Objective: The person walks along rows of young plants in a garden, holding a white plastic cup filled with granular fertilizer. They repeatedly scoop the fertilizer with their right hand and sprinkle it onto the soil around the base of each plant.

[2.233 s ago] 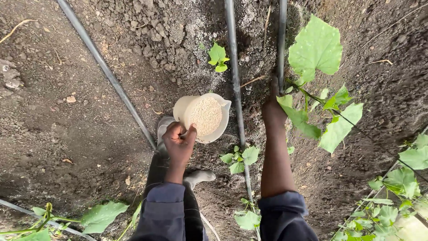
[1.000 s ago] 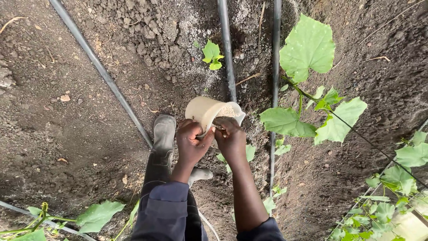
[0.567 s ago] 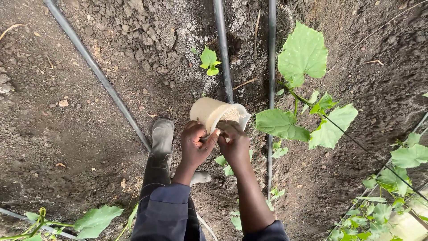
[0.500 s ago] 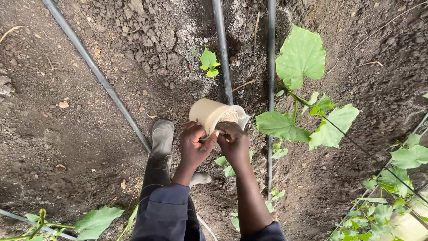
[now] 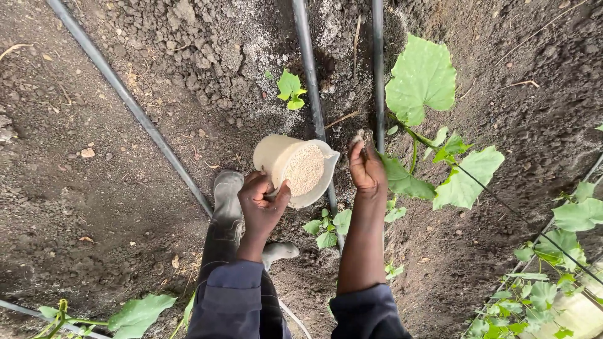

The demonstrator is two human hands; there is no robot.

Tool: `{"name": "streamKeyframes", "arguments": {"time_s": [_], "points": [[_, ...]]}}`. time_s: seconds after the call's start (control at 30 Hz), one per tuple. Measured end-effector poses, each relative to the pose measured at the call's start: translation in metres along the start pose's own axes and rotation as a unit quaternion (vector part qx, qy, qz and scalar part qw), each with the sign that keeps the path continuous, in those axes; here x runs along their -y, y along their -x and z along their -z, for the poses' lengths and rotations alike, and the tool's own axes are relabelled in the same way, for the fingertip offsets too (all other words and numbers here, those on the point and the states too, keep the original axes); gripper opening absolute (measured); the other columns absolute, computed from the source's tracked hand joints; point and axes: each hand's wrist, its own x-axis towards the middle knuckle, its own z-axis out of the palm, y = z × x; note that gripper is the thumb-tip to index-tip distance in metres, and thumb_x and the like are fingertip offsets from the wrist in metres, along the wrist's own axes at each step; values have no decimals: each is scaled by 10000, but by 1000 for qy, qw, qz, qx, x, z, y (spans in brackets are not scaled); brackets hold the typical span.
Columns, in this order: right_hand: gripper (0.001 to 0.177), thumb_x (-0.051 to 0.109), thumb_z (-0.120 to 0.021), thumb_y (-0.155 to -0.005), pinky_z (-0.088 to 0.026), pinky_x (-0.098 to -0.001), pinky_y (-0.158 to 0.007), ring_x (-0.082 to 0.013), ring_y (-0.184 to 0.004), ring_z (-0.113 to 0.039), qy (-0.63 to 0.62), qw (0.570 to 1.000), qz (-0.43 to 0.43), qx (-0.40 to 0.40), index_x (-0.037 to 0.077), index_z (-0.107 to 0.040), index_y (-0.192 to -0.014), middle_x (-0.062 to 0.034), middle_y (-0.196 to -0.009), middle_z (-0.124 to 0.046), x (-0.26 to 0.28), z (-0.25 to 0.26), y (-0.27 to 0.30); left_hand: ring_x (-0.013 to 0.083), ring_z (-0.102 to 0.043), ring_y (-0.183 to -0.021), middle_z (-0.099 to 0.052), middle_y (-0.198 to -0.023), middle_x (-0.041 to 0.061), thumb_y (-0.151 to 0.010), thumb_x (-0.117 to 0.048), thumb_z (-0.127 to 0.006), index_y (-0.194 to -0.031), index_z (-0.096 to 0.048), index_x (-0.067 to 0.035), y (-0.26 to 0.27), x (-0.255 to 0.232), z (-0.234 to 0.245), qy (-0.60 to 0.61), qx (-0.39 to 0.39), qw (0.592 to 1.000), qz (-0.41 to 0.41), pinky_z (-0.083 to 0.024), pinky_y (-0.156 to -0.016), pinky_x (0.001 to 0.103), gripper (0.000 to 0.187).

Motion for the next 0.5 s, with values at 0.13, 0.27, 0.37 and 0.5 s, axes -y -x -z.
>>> {"name": "streamKeyframes", "arguments": {"time_s": [0.13, 0.27, 0.37, 0.5], "points": [[195, -80, -589, -1095, -714, -502, -1017, -472, -1155, -707, -3, 994, 102, -41, -10, -668, -1260, -372, -1266, -634, 10, 2, -38, 234, -428, -535, -346, -527, 31, -900, -96, -846, -606, -424, -138, 2, 8, 6, -19, -12, 1000, 7, -413, -688, 390, 516], [247, -66, -571, -1103, -636, -623, -1139, -582, -1372, -575, -109, 987, 90, -81, -34, -605, -1346, -433, -1464, -537, 12, -29, -50, 292, -462, -535, -333, -554, 72, -868, -57, -858, -612, -405, -106, 2, 14, 6, -18, -17, 1000, 3, -445, -709, 377, 522], [349, -72, -576, -1086, -604, -646, -1148, -619, -1430, -512, -188, 973, 71, -111, -102, -553, -1433, -449, -1510, -518, 4, -53, -20, 215, -441, -558, -375, -549, 33, -866, -33, -847, -605, -446, -125, -3, -2, 6, 2, -26, 1000, 9, -437, -722, 398, 487], [402, -119, -554, -1075, -554, -689, -1178, -633, -1455, -463, -264, 955, 90, -98, -115, -536, -1477, -460, -1550, -475, -4, -45, 0, 230, -443, -539, -342, -547, 42, -860, -44, -864, -606, -409, -120, 4, 5, 7, 9, -20, 1000, 7, -440, -714, 391, 527]]}}
